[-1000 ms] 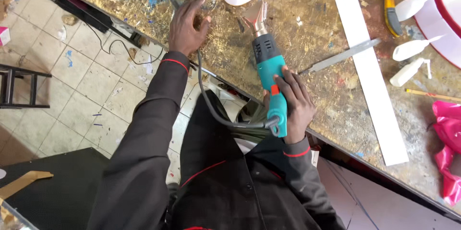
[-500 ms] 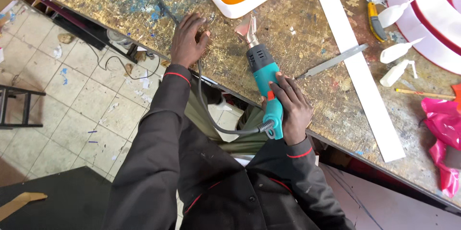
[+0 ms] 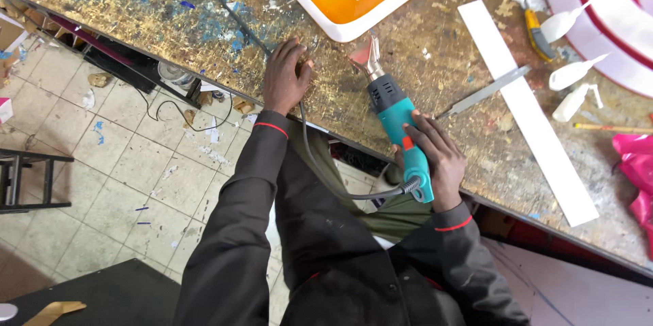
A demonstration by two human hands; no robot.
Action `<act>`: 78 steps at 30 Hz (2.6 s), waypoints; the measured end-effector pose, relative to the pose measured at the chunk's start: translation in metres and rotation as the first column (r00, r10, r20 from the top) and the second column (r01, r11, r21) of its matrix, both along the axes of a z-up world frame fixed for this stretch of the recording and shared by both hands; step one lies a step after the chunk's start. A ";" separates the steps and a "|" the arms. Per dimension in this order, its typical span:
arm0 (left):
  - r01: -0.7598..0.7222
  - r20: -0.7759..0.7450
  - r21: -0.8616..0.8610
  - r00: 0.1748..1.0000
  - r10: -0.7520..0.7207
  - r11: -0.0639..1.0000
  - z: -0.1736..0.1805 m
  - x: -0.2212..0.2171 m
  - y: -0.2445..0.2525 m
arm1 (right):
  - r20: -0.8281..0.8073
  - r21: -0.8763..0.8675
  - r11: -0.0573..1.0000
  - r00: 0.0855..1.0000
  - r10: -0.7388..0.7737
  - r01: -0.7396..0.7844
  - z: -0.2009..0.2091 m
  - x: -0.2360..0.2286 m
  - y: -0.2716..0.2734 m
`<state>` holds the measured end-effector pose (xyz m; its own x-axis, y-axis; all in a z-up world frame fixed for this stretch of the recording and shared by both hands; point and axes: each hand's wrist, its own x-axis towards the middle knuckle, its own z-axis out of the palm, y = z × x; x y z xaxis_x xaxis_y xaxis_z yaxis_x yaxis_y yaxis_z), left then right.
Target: The person uses a heat gun to apply a white vinyl strip to the edge of a large orange and white letter on a workbench. They smooth the vinyl with their fingers as they work along the edge.
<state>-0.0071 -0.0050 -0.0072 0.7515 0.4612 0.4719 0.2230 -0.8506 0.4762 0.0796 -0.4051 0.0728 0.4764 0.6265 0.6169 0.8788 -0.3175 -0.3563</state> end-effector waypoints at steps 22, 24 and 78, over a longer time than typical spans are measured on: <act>0.020 0.204 -0.187 0.979 0.019 0.982 0.013 0.074 0.015 | -0.124 -0.062 0.998 0.992 -0.025 0.018 0.011 -0.007 0.000; 0.036 0.220 -0.187 0.976 0.007 0.982 0.019 0.076 0.019 | -0.095 -0.048 0.998 0.995 -0.031 0.027 0.016 0.000 0.007; 0.414 0.008 0.143 0.908 -0.419 0.899 0.061 0.098 0.074 | -0.071 0.041 0.994 0.993 -0.099 0.102 0.002 0.006 0.001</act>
<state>0.0905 0.0688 0.0541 0.8413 0.0399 0.5391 -0.1818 -0.9183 0.3517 0.0860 -0.4038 0.0748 0.5778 0.5463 0.6064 0.8162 -0.3855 -0.4304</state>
